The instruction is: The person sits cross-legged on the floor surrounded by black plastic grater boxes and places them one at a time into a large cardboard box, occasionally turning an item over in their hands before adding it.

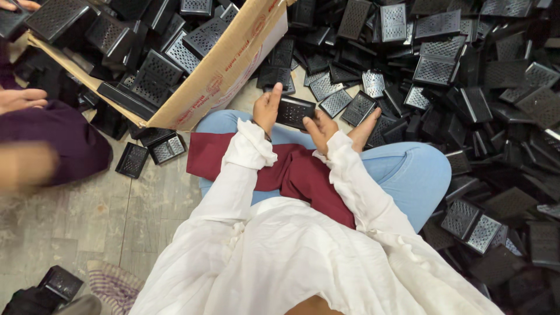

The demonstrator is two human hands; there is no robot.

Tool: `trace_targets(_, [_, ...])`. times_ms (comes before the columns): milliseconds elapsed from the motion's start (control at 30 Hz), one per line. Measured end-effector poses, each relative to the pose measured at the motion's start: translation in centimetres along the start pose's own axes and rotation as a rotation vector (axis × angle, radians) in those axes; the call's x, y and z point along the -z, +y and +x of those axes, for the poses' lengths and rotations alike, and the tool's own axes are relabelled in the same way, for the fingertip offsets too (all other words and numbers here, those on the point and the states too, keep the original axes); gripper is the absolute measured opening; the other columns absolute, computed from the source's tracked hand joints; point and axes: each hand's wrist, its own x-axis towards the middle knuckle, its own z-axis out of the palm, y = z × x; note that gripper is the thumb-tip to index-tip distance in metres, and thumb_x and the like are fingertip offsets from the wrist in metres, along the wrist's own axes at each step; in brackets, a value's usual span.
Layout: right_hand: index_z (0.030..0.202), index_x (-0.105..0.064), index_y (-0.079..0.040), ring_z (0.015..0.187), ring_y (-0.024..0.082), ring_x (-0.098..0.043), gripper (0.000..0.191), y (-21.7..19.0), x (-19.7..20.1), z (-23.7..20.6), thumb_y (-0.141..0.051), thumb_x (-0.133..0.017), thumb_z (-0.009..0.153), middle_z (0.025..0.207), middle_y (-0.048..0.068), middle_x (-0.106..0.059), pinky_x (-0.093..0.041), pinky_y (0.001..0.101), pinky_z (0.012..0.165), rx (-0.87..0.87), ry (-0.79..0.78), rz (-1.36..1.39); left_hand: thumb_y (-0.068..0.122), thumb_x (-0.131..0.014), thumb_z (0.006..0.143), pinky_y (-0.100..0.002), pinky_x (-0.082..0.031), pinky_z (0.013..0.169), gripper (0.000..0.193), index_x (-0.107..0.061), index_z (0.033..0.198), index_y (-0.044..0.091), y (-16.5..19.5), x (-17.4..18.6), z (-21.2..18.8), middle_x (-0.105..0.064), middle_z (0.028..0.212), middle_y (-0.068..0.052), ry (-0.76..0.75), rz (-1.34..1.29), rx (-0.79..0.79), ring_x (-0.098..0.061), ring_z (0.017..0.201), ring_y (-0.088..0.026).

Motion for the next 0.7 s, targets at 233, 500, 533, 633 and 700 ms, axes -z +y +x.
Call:
trace_targets(233, [0.132,-0.056,-0.001,0.104,0.019,-0.07,0.044,-1.8,0.5,-0.4,-0.037,-0.05,0.107,0.121,0.009,-0.068,-0.063,0.0389,0.088,-0.244,0.072,0.292,0.038,-0.078,0.092,-0.023,-0.049,0.059,0.04,-0.066,0.079,0.002,3.4,-1.6,-1.5,-0.066,0.07,0.002,0.093,0.101,-0.222,-0.055,0.064,-0.004])
trace_targets(500, [0.128,-0.056,0.0,0.102,0.018,-0.07,0.037,-3.8,0.6,-0.7,-0.031,-0.053,0.108,0.118,0.009,-0.07,-0.063,0.0384,0.084,-0.18,0.069,0.331,0.037,-0.079,0.091,-0.024,-0.047,0.056,0.04,-0.066,0.079,0.001,5.6,-2.2,-2.2,-0.065,0.067,0.0,0.093,0.17,-0.199,-0.054,0.061,-0.004])
trace_targets(533, [0.129,-0.057,0.001,0.1,0.017,-0.069,0.037,-3.7,0.5,-0.7,-0.03,-0.053,0.109,0.117,0.009,-0.069,-0.062,0.0368,0.084,-0.172,0.065,0.279,0.037,-0.078,0.092,-0.024,-0.047,0.055,0.04,-0.066,0.079,0.001,5.6,-2.1,-2.1,-0.065,0.067,0.0,0.108,0.181,-0.216,-0.054,0.061,-0.004])
trace_targets(633, [0.132,-0.054,0.001,0.102,0.016,-0.067,0.037,-3.1,0.1,-0.9,-0.026,-0.058,0.108,0.118,0.009,-0.069,-0.059,0.0331,0.088,-0.058,0.021,0.148,0.037,-0.077,0.094,-0.024,-0.048,0.057,0.04,-0.067,0.08,0.001,5.6,-1.5,-2.1,-0.067,0.068,0.0,0.121,0.194,-0.237,-0.056,0.063,-0.004])
trace_targets(700, [0.131,-0.054,0.002,0.101,0.016,-0.068,0.038,-2.6,-0.1,-0.8,-0.027,-0.059,0.106,0.117,0.009,-0.069,-0.059,0.0322,0.088,-0.052,0.055,0.153,0.035,-0.078,0.097,-0.023,-0.05,0.06,0.037,-0.069,0.085,0.001,5.7,-1.3,-2.7,-0.07,0.074,-0.001,0.091,0.186,-0.204,-0.058,0.066,-0.003])
